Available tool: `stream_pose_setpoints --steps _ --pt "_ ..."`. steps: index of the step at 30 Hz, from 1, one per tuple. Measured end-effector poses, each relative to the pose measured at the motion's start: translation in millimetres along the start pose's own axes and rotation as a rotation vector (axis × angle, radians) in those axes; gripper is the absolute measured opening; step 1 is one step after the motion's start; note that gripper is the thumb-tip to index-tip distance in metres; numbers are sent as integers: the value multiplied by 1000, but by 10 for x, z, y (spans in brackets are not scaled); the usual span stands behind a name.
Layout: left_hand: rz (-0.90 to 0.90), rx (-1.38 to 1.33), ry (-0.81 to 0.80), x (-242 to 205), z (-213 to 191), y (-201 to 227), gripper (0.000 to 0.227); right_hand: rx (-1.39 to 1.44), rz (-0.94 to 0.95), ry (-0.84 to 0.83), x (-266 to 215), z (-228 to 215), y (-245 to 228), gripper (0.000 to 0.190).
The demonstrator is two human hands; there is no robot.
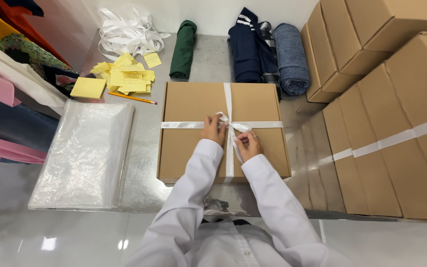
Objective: The person opens a cardboard box, removes a green garment wrapped in plastic, and places it on a metal table. They then unwrap the garment, fold it, and place it back into the box. Finally, the person removes a white ribbon from the box.
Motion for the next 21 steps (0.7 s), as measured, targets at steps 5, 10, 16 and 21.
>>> stream_pose_setpoints --steps 5,10,16,21 --pt "-27 -99 81 81 85 -103 19 -18 12 -46 -48 -10 85 16" --pt "56 -259 188 89 177 -255 21 -89 37 -97 -37 -33 54 17" --pt "120 -350 289 -366 -3 -472 18 -149 0 -87 1 130 326 17" --pt "61 -327 368 -850 -508 -776 18 -151 -61 -22 -27 85 293 17"
Point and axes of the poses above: each hand's wrist, its own x-axis towards the middle knuckle, its own z-axis out of the palm, y = z × x, the point moved 3 cm from there along x, towards the middle knuckle, and after that the axes turned 2 degrees about -z, right-handed, at the moved point
